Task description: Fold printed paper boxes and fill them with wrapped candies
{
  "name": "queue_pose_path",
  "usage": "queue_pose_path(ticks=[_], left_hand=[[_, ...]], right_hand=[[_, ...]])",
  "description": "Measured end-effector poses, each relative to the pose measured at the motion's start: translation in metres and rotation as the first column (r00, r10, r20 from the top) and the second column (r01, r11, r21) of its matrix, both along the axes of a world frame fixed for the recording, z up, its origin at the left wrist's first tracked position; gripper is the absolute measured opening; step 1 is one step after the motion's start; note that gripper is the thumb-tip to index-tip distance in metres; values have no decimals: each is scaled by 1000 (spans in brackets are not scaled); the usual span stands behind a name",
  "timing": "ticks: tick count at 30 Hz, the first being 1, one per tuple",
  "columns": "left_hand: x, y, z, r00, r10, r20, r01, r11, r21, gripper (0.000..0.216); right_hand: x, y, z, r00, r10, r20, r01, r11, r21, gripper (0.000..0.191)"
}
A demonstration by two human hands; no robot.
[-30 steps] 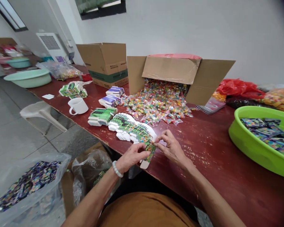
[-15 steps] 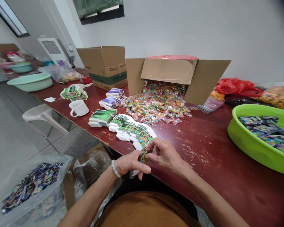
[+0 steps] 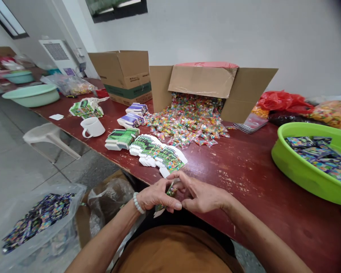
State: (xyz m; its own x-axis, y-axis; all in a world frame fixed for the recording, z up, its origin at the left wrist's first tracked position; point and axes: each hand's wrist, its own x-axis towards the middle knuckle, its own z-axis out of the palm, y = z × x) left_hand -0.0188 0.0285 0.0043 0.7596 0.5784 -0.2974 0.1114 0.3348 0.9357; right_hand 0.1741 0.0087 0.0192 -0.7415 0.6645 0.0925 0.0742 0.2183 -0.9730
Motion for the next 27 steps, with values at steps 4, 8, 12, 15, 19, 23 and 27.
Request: queue_pose_path(ticks=[4,8,12,15,19,23,27], left_hand=[[2,1,1,996,68,-65,-66,998,24,46],[2,0,-3,972,229,-50,-229,973,4,37],[8,-2,-8,919,394,-15,-394,916,-73,41],[16,-4,-9,907,420,20,-416,904,-100,43],[19,-9,-11,877,465,124,-470,883,13,48],[17,-21,-13,832,539,133,-553,828,99,64],[21,-32,-12,784,606,133,-620,756,210,73]], right_hand=[[-1,-5,1,1000,22,-13,-23,999,-38,74],[0,-1,-6,940,-331,-79,328,943,-49,68],[-7,7,-23,818,-573,-50,572,820,-35,29],[-15,9,-30,779,-622,-82,624,782,3,18],[-13,9,-26,734,-677,-54,679,734,37,25],[-8,10,-23,705,-705,-77,706,708,-23,25],[-14,9,-31,642,-738,-210,700,675,-234,30]])
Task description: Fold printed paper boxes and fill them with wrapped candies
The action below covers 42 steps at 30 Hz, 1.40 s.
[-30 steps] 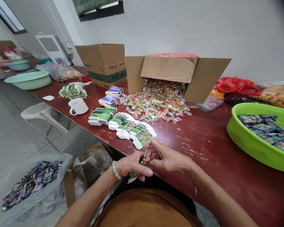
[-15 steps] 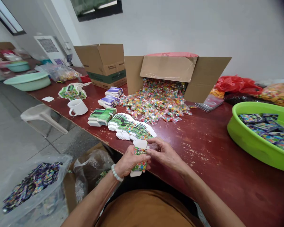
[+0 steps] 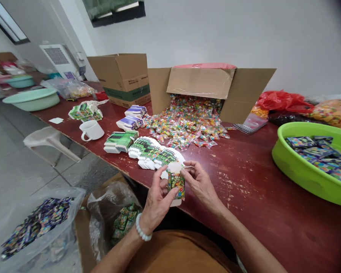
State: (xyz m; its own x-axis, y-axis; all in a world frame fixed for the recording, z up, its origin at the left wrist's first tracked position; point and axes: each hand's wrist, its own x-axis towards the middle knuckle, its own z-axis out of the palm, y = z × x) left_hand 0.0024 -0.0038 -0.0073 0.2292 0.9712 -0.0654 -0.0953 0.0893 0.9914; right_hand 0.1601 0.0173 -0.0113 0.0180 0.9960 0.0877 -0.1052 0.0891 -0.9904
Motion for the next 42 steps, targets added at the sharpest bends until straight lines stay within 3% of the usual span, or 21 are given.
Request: queue_pose_path(ticks=[5,9,12,16,19,22,25,29,33,35,38,42], left_hand=[[4,-1,3,1000,7,9,-8,999,46,57],[-1,6,3,993,-70,98,74,997,-37,40],[-3,11,3,997,-53,53,56,996,-64,29],[-2,17,4,1000,10,8,-9,999,-49,25],[0,19,6,999,34,-23,-35,999,-15,24],[0,19,7,999,16,-47,-16,1000,-2,23],[-1,18,8,999,29,23,-29,999,-19,25],[-1,16,7,966,71,249,-16,976,-217,46],[-2,15,1,914,-98,393,290,836,-466,54],[-2,15,-2,912,-133,389,330,800,-501,62],[0,15,-1,950,-114,292,235,875,-423,58],[7,12,2,975,-135,178,183,940,-288,61]], right_hand=[[-10,-6,-10,996,-46,-82,48,999,18,24],[-4,-7,-7,1000,11,26,-12,999,43,19],[3,-1,-2,993,70,95,-72,997,25,21],[5,8,1,992,124,-35,-126,990,-70,30],[3,10,2,991,73,-115,-87,989,-122,30],[1,8,4,982,60,-178,-86,986,-142,46],[1,7,6,986,116,-119,-131,983,-131,33],[0,5,6,993,104,-61,-108,992,-71,27],[1,0,6,992,109,59,-110,994,21,19],[3,-2,6,972,139,190,-162,981,109,16],[5,-4,6,950,167,265,-211,967,144,17],[5,-3,8,958,259,126,-256,966,-39,17]])
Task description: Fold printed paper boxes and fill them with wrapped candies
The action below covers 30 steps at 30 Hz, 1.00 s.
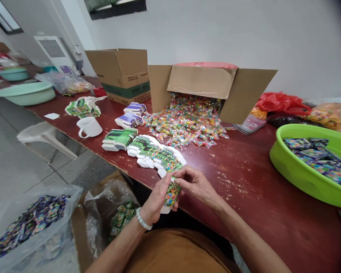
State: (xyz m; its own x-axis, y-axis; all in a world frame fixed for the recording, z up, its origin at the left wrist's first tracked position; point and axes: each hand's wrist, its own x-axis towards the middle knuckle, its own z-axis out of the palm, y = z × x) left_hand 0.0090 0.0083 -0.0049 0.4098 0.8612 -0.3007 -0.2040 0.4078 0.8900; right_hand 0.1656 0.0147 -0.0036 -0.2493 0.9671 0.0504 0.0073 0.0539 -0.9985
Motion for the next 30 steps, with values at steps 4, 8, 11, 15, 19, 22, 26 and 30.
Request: queue_pose_path(ticks=[4,8,11,15,19,22,26,30], left_hand=[[3,-1,0,1000,-14,-11,14,1000,3,67],[-1,0,-1,998,-55,-8,56,998,21,68],[-5,-1,-1,999,-46,6,46,999,21,66],[-5,-3,-2,998,-36,41,37,999,-8,67],[2,-3,-5,999,-35,24,35,999,-6,66],[4,-2,-4,999,-37,35,37,999,-5,65],[1,0,0,998,-28,56,31,997,-68,68],[2,3,1,997,0,82,13,989,-150,71]], right_hand=[[-3,6,5,998,-28,-57,24,997,-72,23],[-8,9,9,989,-88,-116,66,982,-179,26],[-8,5,8,992,-60,-114,43,988,-150,25],[-2,0,2,996,-48,75,35,986,165,20],[2,1,-3,969,-134,206,73,957,279,13],[1,2,1,977,-102,185,62,976,210,13],[-2,2,7,983,-69,168,7,940,341,11],[-5,0,-1,989,-90,115,50,947,317,7]])
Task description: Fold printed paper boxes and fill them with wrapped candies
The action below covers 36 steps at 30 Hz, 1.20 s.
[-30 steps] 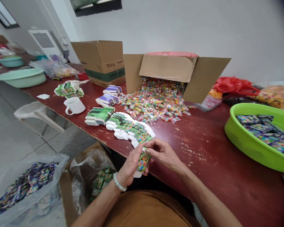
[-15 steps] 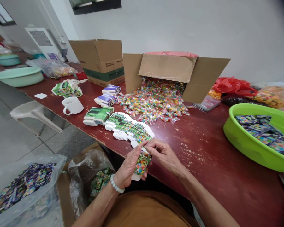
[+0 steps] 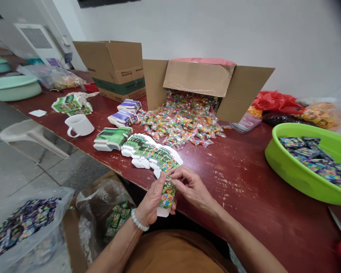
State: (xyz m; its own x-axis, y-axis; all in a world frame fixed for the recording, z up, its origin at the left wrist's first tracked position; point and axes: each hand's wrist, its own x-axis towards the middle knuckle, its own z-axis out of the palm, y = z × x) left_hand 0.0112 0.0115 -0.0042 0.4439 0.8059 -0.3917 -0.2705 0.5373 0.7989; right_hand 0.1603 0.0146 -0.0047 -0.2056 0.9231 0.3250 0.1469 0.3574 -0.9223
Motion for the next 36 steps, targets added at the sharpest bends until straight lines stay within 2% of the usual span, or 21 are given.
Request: queue_pose_path(ticks=[4,7,8,9,10,11,14,16,19,21,23,25,26,27,29,31,33,36], left_hand=[[1,2,-3,999,-15,36,15,1000,-12,66],[-2,1,-5,999,-12,51,11,1000,6,60],[-4,0,-6,999,-5,54,4,1000,11,59],[-5,-3,-8,998,2,58,-3,1000,10,57],[-7,-7,-10,998,4,66,-4,1000,0,53],[-10,-11,-13,997,0,76,2,1000,-26,48],[-21,-26,-26,995,-19,96,32,989,-142,35],[-35,-33,-34,998,-16,55,24,987,-161,32],[-66,-32,-40,990,-39,-137,34,998,-43,31],[-87,-25,-40,939,-162,-303,178,984,28,38],[-104,-18,-39,830,-358,-428,400,916,11,44],[-112,-12,-37,722,-515,-462,564,825,-38,42],[-112,-9,-36,708,-558,-434,601,798,-47,38],[-110,-7,-34,727,-573,-380,606,795,-40,36],[-100,-4,-30,814,-530,-239,546,838,1,35],[-85,-1,-26,894,-424,-145,435,899,51,33],[-68,2,-22,940,-317,-128,331,937,110,30],[-44,7,-16,970,-222,-103,236,960,150,36]], right_hand=[[-2,-3,-14,1000,-23,6,23,1000,-6,11],[13,15,-19,987,29,161,-22,999,-43,16],[24,26,-19,970,20,242,1,996,-88,18],[38,41,-19,939,-78,335,124,985,-118,19],[54,57,-20,860,-270,433,347,932,-109,18],[72,74,-20,791,-395,467,484,871,-84,24],[123,119,-25,615,-579,535,708,704,-51,40],[147,138,-32,539,-609,582,781,619,-75,42],[162,153,-45,495,-596,632,831,537,-144,33],[164,156,-50,501,-585,638,838,512,-188,25],[164,156,-53,518,-590,619,836,504,-218,19],[164,154,-54,538,-614,577,829,507,-234,17],[164,152,-53,552,-630,547,824,512,-241,18],[163,148,-52,569,-645,510,816,522,-250,21],[159,138,-47,619,-663,421,784,559,-271,27],[152,124,-38,680,-659,323,733,617,-286,31],[138,104,-25,740,-629,237,672,680,-294,34],[107,69,-1,839,-525,144,541,772,-334,41]])
